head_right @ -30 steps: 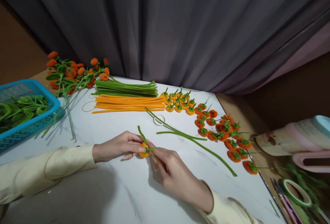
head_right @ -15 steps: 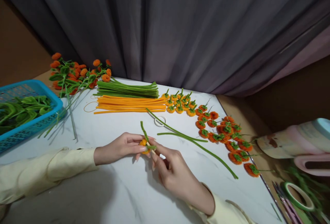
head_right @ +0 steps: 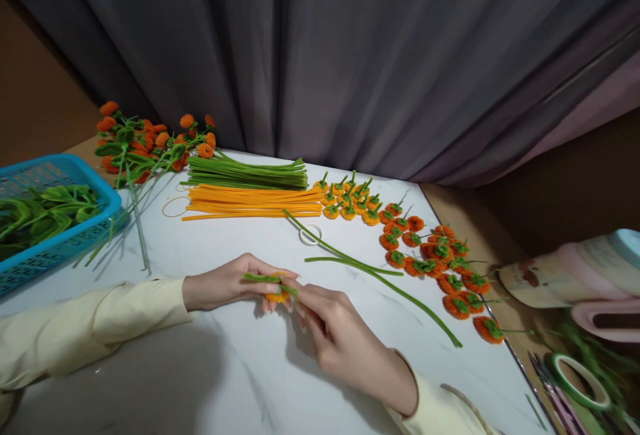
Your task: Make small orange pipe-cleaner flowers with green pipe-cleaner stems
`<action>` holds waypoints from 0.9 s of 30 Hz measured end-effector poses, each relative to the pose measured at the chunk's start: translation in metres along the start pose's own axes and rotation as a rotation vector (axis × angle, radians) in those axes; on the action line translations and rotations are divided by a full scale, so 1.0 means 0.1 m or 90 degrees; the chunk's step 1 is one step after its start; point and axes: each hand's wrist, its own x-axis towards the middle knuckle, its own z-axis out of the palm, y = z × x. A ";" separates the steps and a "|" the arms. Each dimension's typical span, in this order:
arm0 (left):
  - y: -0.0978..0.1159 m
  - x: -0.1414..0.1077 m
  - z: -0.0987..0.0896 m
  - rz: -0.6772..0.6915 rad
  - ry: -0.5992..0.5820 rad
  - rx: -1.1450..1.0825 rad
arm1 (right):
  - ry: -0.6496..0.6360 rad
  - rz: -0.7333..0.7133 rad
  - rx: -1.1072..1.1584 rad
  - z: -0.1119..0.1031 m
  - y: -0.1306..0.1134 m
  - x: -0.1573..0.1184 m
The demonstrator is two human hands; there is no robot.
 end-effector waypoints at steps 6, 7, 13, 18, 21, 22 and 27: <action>0.03 0.00 -0.02 -0.007 -0.039 -0.004 | -0.070 0.054 0.054 -0.05 0.04 0.04; 0.03 0.00 -0.02 -0.004 -0.038 -0.001 | -0.074 0.071 0.067 -0.04 0.05 0.04; 0.04 -0.01 -0.02 -0.042 -0.057 -0.030 | -0.076 0.063 0.055 -0.02 0.05 0.05; 0.04 0.00 -0.06 -0.066 -0.102 -0.064 | -0.073 -0.028 -0.007 -0.05 0.05 0.05; 0.01 0.02 -0.09 -0.057 -0.114 -0.120 | -0.077 -0.055 -0.032 -0.05 0.06 0.06; 0.00 0.03 -0.11 -0.059 -0.123 -0.147 | -0.079 -0.059 -0.039 -0.05 0.07 0.06; -0.02 0.03 -0.12 -0.065 -0.121 -0.190 | -0.058 -0.089 -0.074 -0.04 0.10 0.06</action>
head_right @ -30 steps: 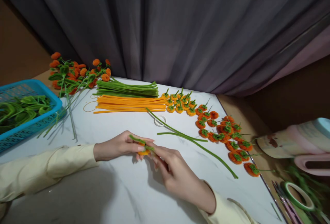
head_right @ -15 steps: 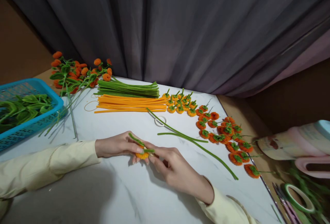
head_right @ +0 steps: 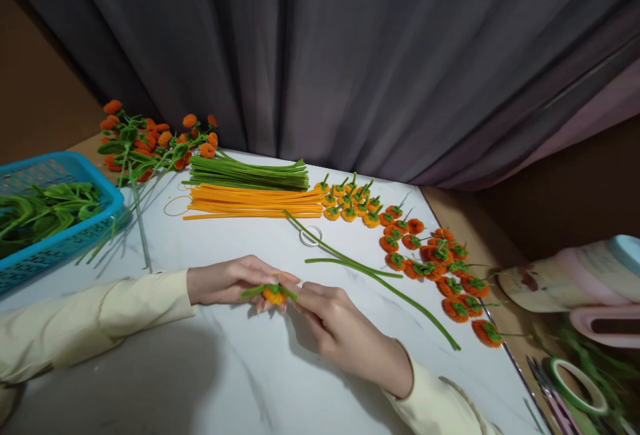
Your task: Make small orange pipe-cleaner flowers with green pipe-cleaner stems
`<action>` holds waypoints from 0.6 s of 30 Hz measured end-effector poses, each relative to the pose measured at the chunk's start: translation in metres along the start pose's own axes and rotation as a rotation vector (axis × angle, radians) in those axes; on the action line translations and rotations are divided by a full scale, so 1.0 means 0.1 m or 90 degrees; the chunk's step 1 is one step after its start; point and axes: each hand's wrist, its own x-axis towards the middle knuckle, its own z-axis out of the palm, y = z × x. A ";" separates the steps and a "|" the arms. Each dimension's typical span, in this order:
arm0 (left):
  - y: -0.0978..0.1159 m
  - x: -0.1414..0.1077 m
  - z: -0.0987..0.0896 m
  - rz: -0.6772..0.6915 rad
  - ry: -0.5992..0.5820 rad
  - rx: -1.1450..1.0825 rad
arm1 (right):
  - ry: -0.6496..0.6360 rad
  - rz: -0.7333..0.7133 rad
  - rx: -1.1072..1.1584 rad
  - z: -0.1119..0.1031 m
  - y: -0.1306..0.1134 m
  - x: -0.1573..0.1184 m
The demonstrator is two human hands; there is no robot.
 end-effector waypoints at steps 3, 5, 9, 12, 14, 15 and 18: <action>0.00 -0.02 0.06 0.004 0.024 0.026 | 0.015 -0.006 -0.008 0.01 0.00 0.00; 0.00 -0.03 0.11 0.009 0.055 0.050 | 0.027 -0.012 -0.002 0.02 0.00 0.00; -0.04 -0.03 0.20 0.052 0.110 0.107 | 0.048 -0.032 0.010 0.03 0.00 0.00; -0.05 -0.02 0.23 0.082 0.127 0.078 | 0.059 -0.033 -0.008 0.03 0.03 -0.01; -0.05 -0.01 0.24 0.092 0.137 0.028 | 0.066 -0.032 -0.033 0.02 0.05 -0.02; -0.04 -0.01 0.24 0.094 0.144 0.005 | 0.069 -0.033 -0.044 0.02 0.06 -0.02; -0.04 -0.01 0.23 0.094 0.161 -0.032 | 0.075 -0.046 -0.072 0.01 0.08 -0.04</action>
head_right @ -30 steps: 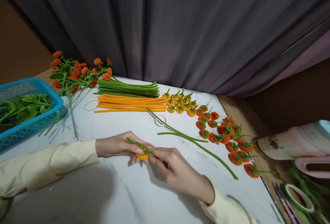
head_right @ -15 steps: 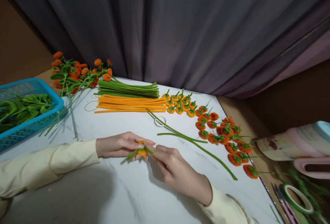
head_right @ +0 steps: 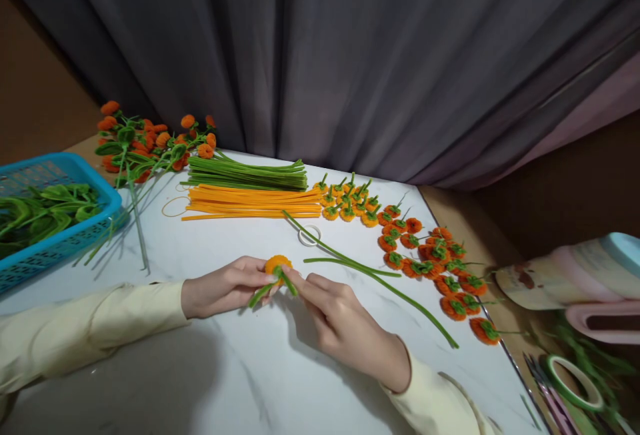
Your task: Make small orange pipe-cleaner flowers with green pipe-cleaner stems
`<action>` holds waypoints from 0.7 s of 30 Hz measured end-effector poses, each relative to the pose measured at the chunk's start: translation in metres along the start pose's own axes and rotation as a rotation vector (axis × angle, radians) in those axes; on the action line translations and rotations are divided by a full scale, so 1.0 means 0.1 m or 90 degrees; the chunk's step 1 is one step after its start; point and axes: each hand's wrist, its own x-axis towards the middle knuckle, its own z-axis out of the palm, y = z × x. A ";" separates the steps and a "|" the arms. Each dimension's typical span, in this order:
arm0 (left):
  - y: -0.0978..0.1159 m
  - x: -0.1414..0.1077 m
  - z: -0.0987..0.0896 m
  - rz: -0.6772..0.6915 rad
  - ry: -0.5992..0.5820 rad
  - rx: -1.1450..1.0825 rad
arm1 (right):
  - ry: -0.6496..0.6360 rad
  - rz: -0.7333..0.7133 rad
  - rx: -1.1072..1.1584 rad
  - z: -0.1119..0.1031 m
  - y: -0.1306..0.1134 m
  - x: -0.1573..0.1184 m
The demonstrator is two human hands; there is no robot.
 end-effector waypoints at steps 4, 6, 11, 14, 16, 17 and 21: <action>-0.03 0.01 -0.02 0.012 0.000 -0.017 | -0.008 -0.026 -0.062 0.02 0.00 -0.02; -0.04 0.02 -0.03 0.022 -0.004 -0.013 | -0.012 -0.032 -0.095 0.03 0.00 -0.03; -0.02 0.02 -0.02 0.033 -0.009 0.043 | -0.016 -0.011 -0.077 0.05 0.01 -0.02; 0.00 0.01 -0.01 0.036 -0.021 0.079 | -0.003 0.018 -0.005 0.05 -0.02 0.02; 0.00 0.01 -0.02 0.046 -0.015 0.096 | -0.004 0.084 0.073 0.01 -0.07 0.05; 0.00 0.02 -0.02 0.052 -0.003 0.098 | -0.012 0.138 0.128 -0.01 -0.10 0.06; 0.00 0.06 -0.09 0.055 0.043 0.018 | -0.034 0.311 0.290 -0.14 -0.14 0.08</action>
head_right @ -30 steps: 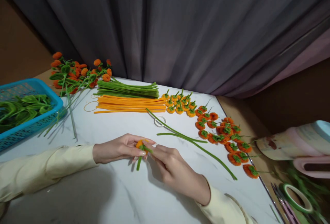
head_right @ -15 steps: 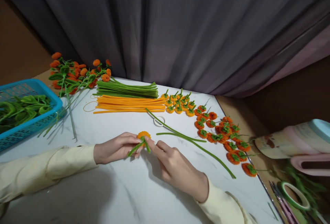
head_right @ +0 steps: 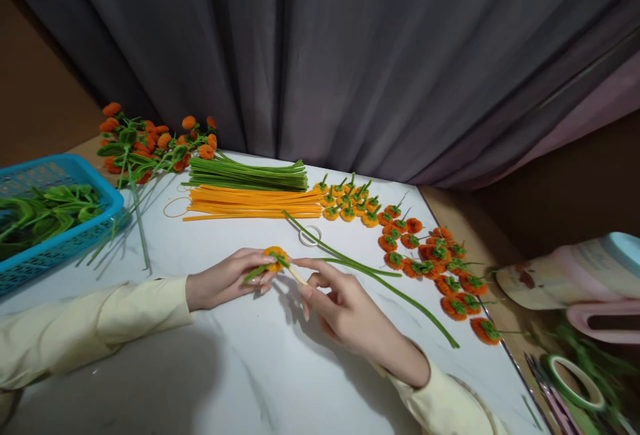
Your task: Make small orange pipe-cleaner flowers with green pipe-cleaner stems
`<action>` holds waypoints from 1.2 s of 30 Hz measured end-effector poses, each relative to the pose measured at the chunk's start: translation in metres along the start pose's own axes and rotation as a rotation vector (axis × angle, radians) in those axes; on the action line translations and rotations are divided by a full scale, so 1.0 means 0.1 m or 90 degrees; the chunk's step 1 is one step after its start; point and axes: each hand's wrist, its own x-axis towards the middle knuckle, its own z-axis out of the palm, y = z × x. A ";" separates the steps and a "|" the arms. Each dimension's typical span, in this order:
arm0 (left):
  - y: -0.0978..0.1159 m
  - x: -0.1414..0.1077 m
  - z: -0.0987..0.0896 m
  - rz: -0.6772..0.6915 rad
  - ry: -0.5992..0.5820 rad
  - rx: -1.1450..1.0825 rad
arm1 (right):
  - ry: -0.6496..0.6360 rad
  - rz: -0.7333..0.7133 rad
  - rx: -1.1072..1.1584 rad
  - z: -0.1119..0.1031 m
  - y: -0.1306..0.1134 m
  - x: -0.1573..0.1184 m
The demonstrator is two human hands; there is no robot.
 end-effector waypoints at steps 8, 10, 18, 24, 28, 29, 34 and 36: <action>0.04 0.03 -0.08 -0.137 -0.079 -0.244 | 0.108 -0.221 -0.386 0.00 0.53 0.20; 0.04 0.03 -0.08 -0.159 -0.087 -0.264 | 0.101 -0.264 -0.443 0.05 0.61 0.25; 0.01 0.01 -0.05 -0.232 -0.090 -0.233 | 0.292 -0.517 -0.531 0.02 0.32 0.11; -0.02 -0.02 -0.02 -0.278 -0.097 -0.235 | 0.192 -0.696 -0.733 0.06 0.16 0.09; -0.03 -0.02 -0.04 -0.297 -0.108 -0.268 | 0.161 -0.714 -0.759 0.06 0.18 0.15; -0.03 -0.02 -0.05 -0.299 -0.112 -0.277 | 0.156 -0.716 -0.762 0.05 0.19 0.16; -0.03 0.00 -0.06 -0.308 -0.118 -0.283 | 0.141 -0.723 -0.795 0.05 0.19 0.19; -0.03 0.00 -0.05 -0.289 -0.109 -0.283 | 0.135 -0.698 -0.805 0.05 0.18 0.20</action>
